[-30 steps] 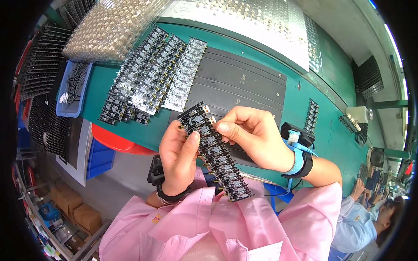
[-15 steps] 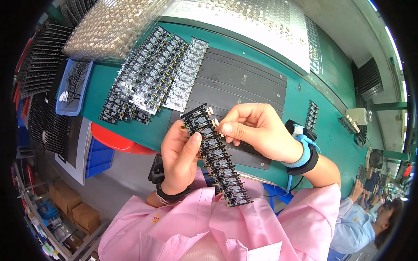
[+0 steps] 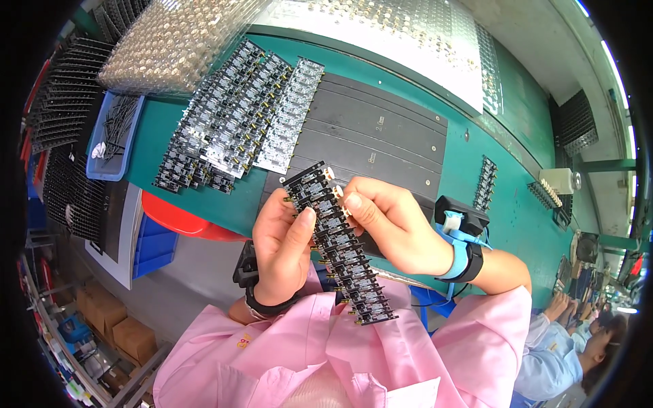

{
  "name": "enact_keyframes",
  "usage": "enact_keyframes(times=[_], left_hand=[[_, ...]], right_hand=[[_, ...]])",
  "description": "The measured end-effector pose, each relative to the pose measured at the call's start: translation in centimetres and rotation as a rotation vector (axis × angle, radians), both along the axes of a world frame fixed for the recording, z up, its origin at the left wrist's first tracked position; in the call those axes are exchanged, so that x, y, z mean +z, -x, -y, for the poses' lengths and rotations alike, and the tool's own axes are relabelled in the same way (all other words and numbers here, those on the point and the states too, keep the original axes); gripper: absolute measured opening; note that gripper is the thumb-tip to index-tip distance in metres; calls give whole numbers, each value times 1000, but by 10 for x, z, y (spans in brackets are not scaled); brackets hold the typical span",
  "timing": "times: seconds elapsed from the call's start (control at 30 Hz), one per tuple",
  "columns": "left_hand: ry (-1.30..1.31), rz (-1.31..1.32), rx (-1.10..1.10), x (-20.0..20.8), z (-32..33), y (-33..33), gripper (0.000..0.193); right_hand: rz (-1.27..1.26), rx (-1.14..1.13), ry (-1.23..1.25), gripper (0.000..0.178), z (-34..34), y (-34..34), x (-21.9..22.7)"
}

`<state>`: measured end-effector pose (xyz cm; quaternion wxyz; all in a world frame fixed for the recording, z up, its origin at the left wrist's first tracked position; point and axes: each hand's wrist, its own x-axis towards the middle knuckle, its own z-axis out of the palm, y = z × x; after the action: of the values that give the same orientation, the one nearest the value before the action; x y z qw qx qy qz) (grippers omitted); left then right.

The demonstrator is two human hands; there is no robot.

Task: The person picks up a circuit board and places small components onto it by hand, repeatedly reaching for more components from a tray. After populating the board, they set it aside and retrieve a new board to repeat the process.

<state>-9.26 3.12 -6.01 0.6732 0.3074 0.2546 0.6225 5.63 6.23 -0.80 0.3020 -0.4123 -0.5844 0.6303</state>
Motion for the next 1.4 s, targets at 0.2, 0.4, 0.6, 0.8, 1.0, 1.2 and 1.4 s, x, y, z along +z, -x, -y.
enact_keyframes(times=[0.2,0.4,0.6,0.8,1.0,1.2,1.4], left_hand=[[1,-6,16,-1,1,4,15],[25,144,43,13,2,9,22],[-22,180,24,6,3,18,31],[-26,165,45,3,-5,27,27],[8,166,56,2,-10,31,27],[9,189,52,2,-9,32,27],[1,192,33,2,-6,32,28]], right_hand=[[-14,-17,8,26,-16,0,3],[576,-210,-883,15,-145,-18,16],[823,-84,-1155,13,-264,-20,-11],[956,116,-1184,14,-287,-9,-22],[1002,198,-1161,9,-299,-13,-13],[1145,239,-1227,5,-293,-10,-8],[1028,144,-1337,5,-281,-24,-11]])
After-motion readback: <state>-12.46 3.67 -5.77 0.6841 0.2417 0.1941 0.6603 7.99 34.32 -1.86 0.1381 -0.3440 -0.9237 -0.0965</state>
